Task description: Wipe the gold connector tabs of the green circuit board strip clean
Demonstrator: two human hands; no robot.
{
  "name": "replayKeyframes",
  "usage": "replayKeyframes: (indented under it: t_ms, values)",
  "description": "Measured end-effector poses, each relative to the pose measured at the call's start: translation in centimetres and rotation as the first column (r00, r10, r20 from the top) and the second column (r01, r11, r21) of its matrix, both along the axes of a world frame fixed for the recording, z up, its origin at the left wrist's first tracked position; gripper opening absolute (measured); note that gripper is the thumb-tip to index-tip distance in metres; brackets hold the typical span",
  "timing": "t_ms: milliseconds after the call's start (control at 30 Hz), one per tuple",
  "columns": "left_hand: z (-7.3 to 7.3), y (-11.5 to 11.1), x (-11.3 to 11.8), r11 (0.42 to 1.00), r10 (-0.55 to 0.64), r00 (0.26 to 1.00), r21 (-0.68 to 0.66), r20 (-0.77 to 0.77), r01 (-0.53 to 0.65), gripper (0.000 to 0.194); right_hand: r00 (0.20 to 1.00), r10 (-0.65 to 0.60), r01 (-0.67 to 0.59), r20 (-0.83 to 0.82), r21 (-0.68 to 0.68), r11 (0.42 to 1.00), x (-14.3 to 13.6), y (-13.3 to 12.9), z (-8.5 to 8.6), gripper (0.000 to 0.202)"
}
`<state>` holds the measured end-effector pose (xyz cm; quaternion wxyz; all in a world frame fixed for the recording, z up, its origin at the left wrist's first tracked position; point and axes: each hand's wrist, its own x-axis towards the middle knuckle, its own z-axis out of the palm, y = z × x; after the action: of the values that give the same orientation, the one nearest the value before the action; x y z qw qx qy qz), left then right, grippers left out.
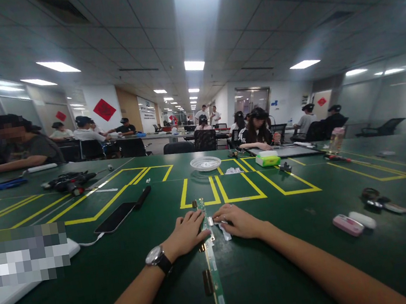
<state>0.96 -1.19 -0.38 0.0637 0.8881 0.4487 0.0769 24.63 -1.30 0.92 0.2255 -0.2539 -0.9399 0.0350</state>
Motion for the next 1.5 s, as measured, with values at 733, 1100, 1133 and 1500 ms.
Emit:
replayKeyframes:
  t_ms: [733, 1100, 1133, 1500]
  values:
    - [-0.3, 0.1, 0.0, 1.0, -0.031, 0.999, 0.002, -0.01, 0.031, 0.06, 0.995, 0.004, -0.009, 0.098, 0.049, 0.999, -0.2, -0.2, 0.3, 0.038]
    - [0.8, 0.4, -0.1, 0.994, 0.039, 0.996, 0.099, 0.079, -0.047, 0.052, 0.996, -0.006, -0.002, 0.091, 0.083, 0.997, -1.5, 0.3, 0.5, 0.044]
    - [0.7, 0.5, -0.2, 0.991, 0.049, 0.995, 0.121, 0.09, -0.06, 0.052, 0.994, 0.033, -0.04, 0.107, 0.069, 0.997, -1.5, 0.4, 0.4, 0.045]
    - [0.3, 0.4, -0.5, 0.991, 0.054, 0.997, 0.116, 0.056, -0.06, 0.051, 0.745, -0.643, 0.638, 0.181, 0.089, 0.765, 6.5, 3.8, -0.6, 0.037]
